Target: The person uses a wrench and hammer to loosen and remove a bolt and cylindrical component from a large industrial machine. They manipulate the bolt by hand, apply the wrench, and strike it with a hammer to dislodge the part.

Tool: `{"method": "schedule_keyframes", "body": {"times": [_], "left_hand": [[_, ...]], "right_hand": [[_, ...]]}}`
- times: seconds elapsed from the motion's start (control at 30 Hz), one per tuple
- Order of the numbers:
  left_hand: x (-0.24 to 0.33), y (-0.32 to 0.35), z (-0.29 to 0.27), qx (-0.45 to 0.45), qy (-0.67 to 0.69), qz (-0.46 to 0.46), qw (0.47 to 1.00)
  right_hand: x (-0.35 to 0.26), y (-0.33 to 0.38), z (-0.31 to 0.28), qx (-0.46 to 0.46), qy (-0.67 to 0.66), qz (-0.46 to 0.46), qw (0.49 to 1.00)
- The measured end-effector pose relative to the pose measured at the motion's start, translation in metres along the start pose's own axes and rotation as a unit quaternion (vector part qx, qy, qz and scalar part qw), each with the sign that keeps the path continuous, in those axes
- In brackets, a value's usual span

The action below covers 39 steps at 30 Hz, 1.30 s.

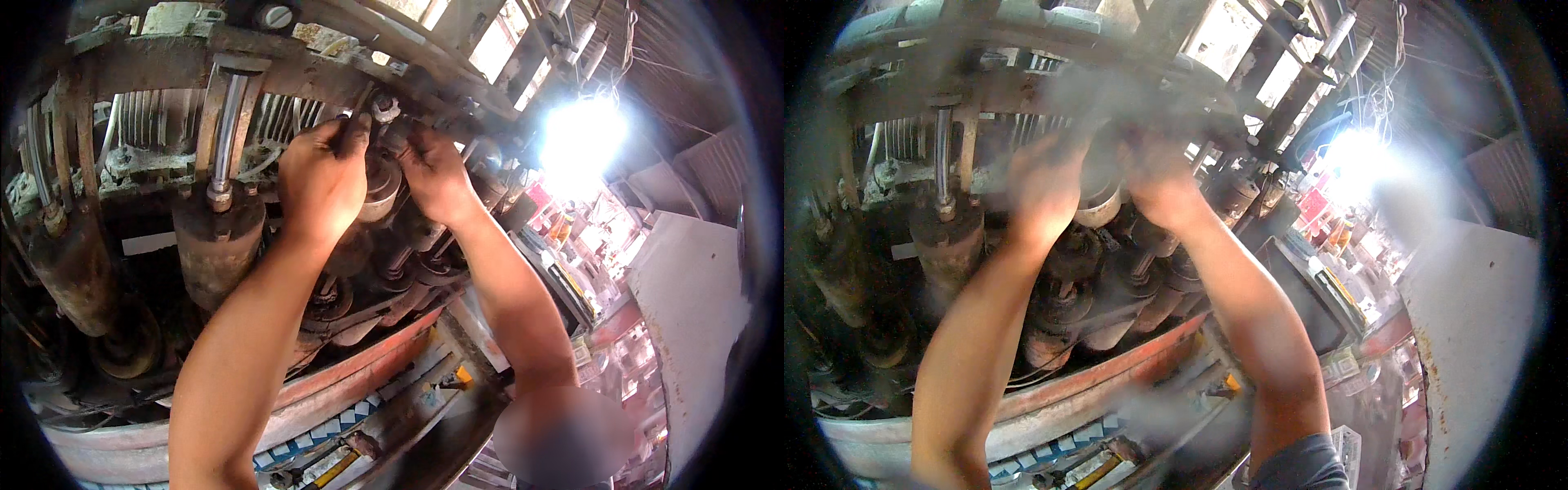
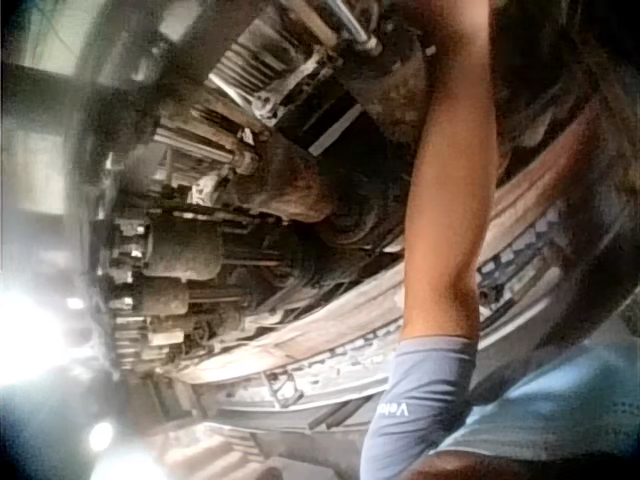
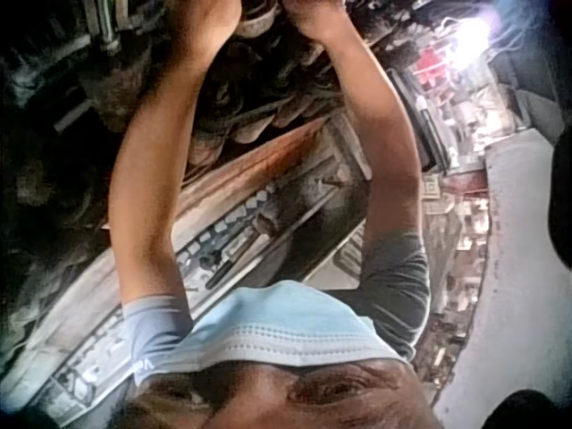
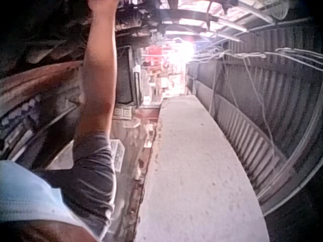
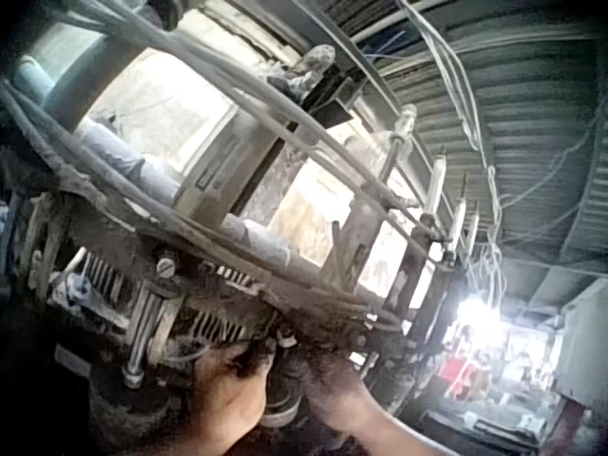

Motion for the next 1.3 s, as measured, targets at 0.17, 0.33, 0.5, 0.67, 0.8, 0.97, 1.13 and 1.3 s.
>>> {"method": "schedule_keyframes", "body": {"times": [0.17, 0.33, 0.5, 0.67, 0.8, 0.97, 1.13, 1.3], "left_hand": [[-0.009, -0.004, -0.001, 0.0, 0.031, 0.027, 0.999], [-0.009, -0.004, 0.001, -0.007, 0.036, 0.01, 0.999], [-0.009, -0.004, 0.001, -0.003, 0.033, 0.027, 0.999], [-0.005, -0.003, 0.0, -0.01, 0.009, 0.023, 1.0], [-0.004, -0.002, -0.001, -0.008, -0.006, 0.031, 0.999], [-0.012, -0.005, 0.002, -0.011, 0.048, 0.014, 0.999], [-0.01, -0.005, 0.002, -0.012, 0.019, 0.022, 1.0], [-0.019, -0.007, 0.003, 0.008, 0.056, 0.058, 0.997]], "right_hand": [[-0.013, 0.003, -0.012, -0.014, -0.007, 0.018, 1.0], [-0.032, 0.0, -0.026, -0.01, -0.005, 0.062, 0.998], [-0.03, 0.0, -0.027, 0.001, -0.027, 0.096, 0.995], [-0.025, 0.01, -0.027, 0.02, -0.018, 0.118, 0.993], [-0.012, 0.005, -0.023, -0.015, -0.07, 0.126, 0.99], [-0.027, -0.014, -0.041, 0.044, 0.042, 0.073, 0.996], [-0.026, -0.021, -0.052, 0.062, 0.044, 0.119, 0.99], [-0.014, -0.021, -0.028, 0.019, -0.003, 0.107, 0.994]]}}
Point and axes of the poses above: each hand's wrist, its own y-axis away from the middle knuckle, its own z-axis out of the palm, x = y × z, the point moved 7 cm from there along -y, towards the middle knuckle, and after that the axes turned 3 degrees about -x, right-handed, at the moved point
